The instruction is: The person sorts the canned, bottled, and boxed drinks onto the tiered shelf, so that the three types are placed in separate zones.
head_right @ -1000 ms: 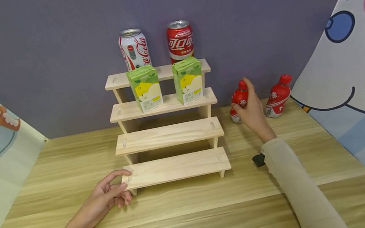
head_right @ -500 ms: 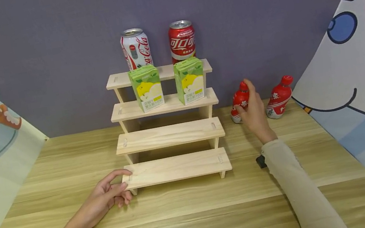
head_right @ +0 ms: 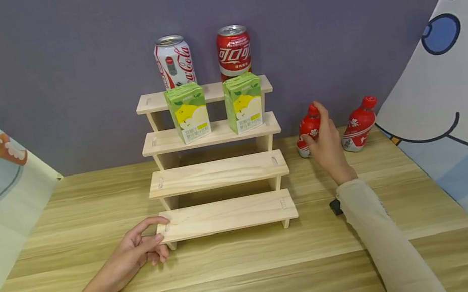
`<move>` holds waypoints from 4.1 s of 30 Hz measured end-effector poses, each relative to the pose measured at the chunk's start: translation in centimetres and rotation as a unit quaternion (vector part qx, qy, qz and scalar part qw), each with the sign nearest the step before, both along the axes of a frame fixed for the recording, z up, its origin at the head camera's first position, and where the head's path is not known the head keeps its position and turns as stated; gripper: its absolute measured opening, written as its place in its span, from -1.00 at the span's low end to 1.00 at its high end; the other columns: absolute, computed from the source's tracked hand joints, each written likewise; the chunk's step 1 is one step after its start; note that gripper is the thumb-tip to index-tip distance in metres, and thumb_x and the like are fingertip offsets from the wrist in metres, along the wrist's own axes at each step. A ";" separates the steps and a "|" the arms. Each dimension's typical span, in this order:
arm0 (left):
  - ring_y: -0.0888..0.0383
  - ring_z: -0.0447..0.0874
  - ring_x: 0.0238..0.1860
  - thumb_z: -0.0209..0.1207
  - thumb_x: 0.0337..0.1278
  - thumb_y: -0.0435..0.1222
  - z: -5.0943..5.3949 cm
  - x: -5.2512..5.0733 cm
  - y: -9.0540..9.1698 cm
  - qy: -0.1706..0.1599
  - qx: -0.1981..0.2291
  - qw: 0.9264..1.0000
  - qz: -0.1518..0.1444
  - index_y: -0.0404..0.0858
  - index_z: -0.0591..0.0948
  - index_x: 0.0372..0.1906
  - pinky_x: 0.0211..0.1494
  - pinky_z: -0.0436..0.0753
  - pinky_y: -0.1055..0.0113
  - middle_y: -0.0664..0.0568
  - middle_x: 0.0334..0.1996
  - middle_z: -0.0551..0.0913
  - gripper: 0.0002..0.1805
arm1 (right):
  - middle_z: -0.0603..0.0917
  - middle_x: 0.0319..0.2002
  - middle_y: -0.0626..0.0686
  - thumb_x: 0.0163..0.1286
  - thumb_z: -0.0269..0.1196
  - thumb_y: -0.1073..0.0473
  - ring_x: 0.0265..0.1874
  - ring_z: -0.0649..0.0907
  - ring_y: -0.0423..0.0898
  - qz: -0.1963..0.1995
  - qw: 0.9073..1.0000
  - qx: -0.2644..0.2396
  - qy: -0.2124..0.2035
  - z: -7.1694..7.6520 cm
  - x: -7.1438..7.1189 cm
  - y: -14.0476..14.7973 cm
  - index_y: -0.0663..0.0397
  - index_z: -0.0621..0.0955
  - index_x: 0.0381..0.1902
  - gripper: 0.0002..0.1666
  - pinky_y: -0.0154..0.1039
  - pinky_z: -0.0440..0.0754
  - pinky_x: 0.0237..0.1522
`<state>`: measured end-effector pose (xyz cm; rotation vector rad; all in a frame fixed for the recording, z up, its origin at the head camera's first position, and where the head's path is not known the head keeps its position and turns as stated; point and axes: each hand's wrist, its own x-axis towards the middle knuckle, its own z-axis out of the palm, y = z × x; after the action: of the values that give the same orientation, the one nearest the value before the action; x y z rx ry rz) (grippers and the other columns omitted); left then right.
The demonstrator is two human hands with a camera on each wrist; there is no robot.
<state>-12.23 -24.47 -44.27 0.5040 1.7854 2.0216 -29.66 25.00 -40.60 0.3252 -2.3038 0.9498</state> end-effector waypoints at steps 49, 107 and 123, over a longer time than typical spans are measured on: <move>0.10 0.73 -0.36 -0.06 0.53 -0.40 0.1 0.0 0.0 0.006 0.010 1.000 -0.009 -0.34 0.28 0.40 -0.39 0.65 0.37 -0.06 -0.36 0.77 -0.56 | 0.51 0.24 0.35 0.16 0.44 0.44 0.04 0.60 0.30 -0.012 1.000 0.015 0.012 3.8 1.8 -1.3 -0.04 0.14 0.53 0.09 0.24 0.58 -0.01; 0.12 0.75 -0.37 -0.04 0.53 -0.38 -0.2 -0.1 0.0 -0.011 0.006 1.000 0.001 -0.28 0.29 0.40 -0.40 0.65 0.39 -0.07 -0.36 0.77 -0.57 | 0.58 0.25 0.03 0.03 0.53 0.39 0.07 0.66 0.04 0.081 0.991 0.042 0.101 13.6 12.0 -7.4 -0.21 0.27 0.52 0.15 -0.65 0.45 0.00; 0.10 0.73 -0.35 -0.05 0.53 -0.38 0.1 -0.1 -0.1 0.001 0.007 1.000 -0.010 -0.33 0.28 0.40 -0.39 0.64 0.38 -0.07 -0.35 0.76 -0.56 | 0.59 0.22 0.11 0.06 0.51 0.41 0.08 0.63 -0.02 0.159 0.982 0.043 0.093 13.1 12.0 -11.9 -0.10 0.25 0.52 0.12 -0.07 0.69 -0.04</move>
<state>-12.34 -24.60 -44.21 0.5261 1.7615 2.0210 -17.62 13.12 -27.47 0.8035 -2.1614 0.9261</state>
